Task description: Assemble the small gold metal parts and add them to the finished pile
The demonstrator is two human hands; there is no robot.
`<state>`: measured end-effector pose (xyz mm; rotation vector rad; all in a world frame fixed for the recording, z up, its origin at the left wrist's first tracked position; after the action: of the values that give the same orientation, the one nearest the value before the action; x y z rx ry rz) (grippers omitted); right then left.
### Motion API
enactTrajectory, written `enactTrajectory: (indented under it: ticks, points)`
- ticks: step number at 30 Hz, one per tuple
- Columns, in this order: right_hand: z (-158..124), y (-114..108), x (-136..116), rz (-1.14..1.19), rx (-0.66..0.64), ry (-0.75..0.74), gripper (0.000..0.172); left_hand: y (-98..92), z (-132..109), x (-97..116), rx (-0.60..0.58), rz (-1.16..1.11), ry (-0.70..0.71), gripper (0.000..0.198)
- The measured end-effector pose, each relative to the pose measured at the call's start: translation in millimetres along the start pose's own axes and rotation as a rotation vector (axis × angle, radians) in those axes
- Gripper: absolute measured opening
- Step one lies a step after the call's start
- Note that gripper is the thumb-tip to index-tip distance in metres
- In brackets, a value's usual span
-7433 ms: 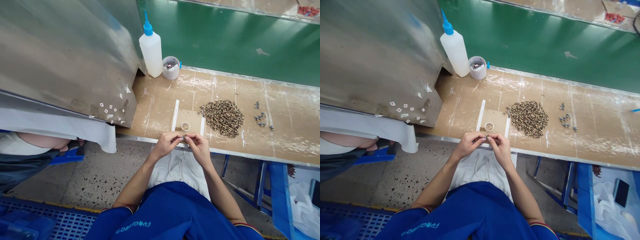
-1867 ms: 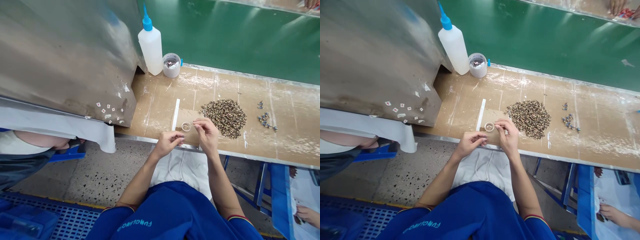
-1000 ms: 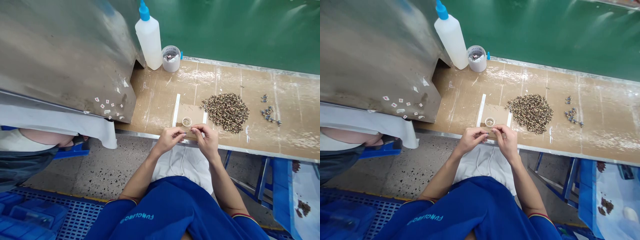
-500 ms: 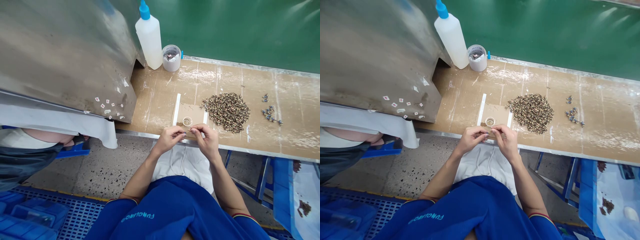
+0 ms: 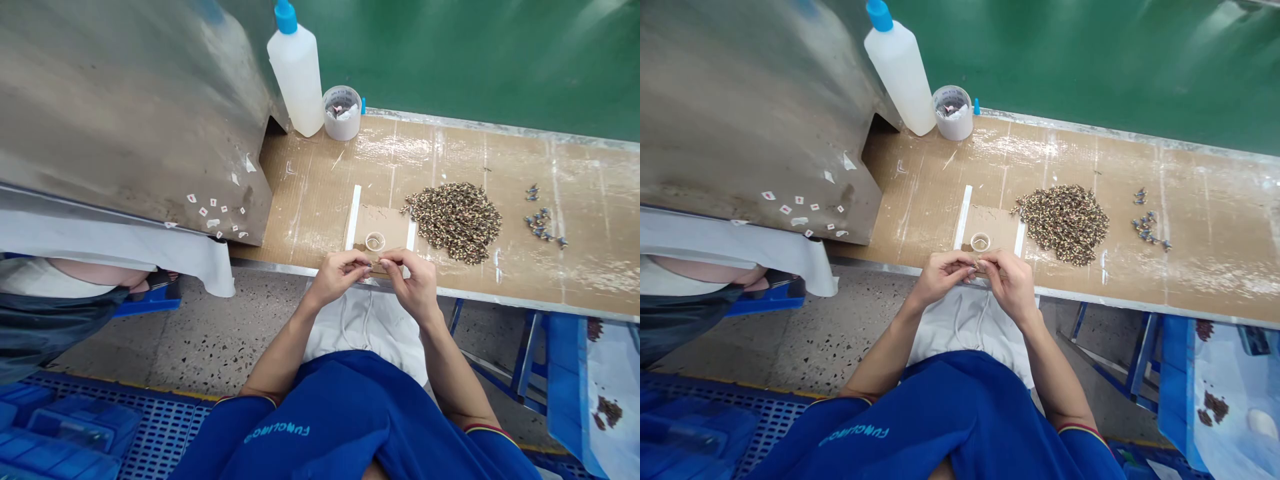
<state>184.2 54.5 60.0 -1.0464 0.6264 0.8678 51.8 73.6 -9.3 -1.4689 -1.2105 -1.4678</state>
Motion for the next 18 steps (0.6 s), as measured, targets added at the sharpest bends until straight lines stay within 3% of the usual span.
enactTrajectory:
  ticks: [6, 11, 18]
  points:
    - [1.7, -2.2, 1.4, 0.018, 0.026, 0.005, 0.020, -1.1, -0.6, -3.3, 0.005, -0.026, -0.028, 0.027]
    - [15.4, -13.9, 25.2, 0.057, 0.206, 0.065, 0.022, -1.7, -0.8, -2.9, 0.010, -0.054, -0.012, 0.028]
    - [26.8, 9.1, 23.2, -0.061, 0.052, -0.059, 0.017, -1.8, -0.6, -1.3, -0.009, -0.028, -0.003, 0.029]
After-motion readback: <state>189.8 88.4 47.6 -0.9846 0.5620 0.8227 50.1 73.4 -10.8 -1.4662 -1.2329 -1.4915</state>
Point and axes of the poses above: each hand's wrist, its own z-axis towards the middle knuckle, its own y-axis out of the palm, x = y × z, the point moved 9 cm from there along z, towards the middle knuckle, and after that the axes turned 7 degrees about x, right-handed, at the moved point
